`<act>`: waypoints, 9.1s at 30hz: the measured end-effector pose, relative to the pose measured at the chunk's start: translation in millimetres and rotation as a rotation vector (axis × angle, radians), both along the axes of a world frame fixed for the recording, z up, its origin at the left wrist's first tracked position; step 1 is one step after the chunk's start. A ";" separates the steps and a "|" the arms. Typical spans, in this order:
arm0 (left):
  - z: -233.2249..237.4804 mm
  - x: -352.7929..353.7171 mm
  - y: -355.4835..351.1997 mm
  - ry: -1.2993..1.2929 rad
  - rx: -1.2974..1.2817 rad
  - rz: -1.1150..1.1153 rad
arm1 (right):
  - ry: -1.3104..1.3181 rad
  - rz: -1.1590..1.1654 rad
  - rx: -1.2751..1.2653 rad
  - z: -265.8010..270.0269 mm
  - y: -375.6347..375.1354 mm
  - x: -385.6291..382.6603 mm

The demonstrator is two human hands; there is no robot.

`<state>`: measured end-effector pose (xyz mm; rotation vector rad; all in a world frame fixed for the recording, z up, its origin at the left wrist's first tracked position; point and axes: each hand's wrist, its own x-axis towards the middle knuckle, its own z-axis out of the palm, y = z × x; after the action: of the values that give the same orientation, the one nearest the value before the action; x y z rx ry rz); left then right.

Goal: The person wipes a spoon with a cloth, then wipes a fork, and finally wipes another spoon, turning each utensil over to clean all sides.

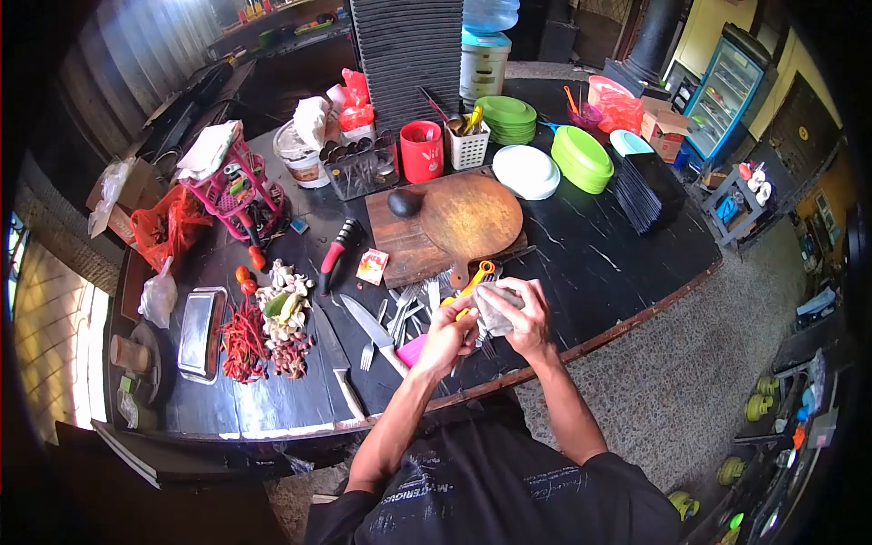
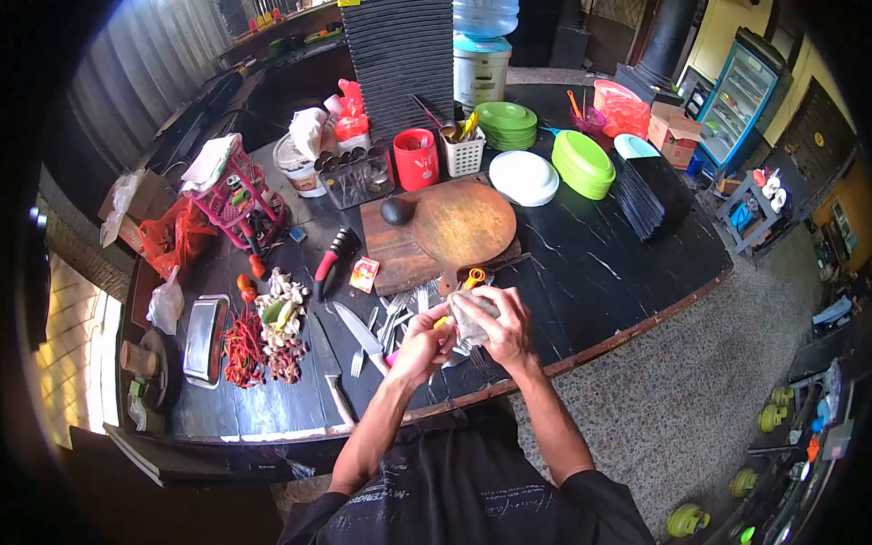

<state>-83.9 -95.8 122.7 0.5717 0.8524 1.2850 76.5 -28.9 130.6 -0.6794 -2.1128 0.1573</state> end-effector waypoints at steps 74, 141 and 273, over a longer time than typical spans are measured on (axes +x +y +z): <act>-11.8 -26.0 7.9 1.130 0.349 0.484 | 0.326 0.238 -1.239 -47.2 -8.9 -42.1; -8.6 -58.2 0.9 0.277 0.380 0.784 | 0.248 0.207 -0.837 -15.8 -51.2 -65.0; -41.9 27.0 23.3 0.720 -0.044 0.292 | 0.105 -0.035 -0.257 -21.6 64.0 11.7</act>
<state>-57.0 -72.5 80.8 0.9223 1.6004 1.3264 88.3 35.1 109.0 -0.8396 -1.9968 0.4418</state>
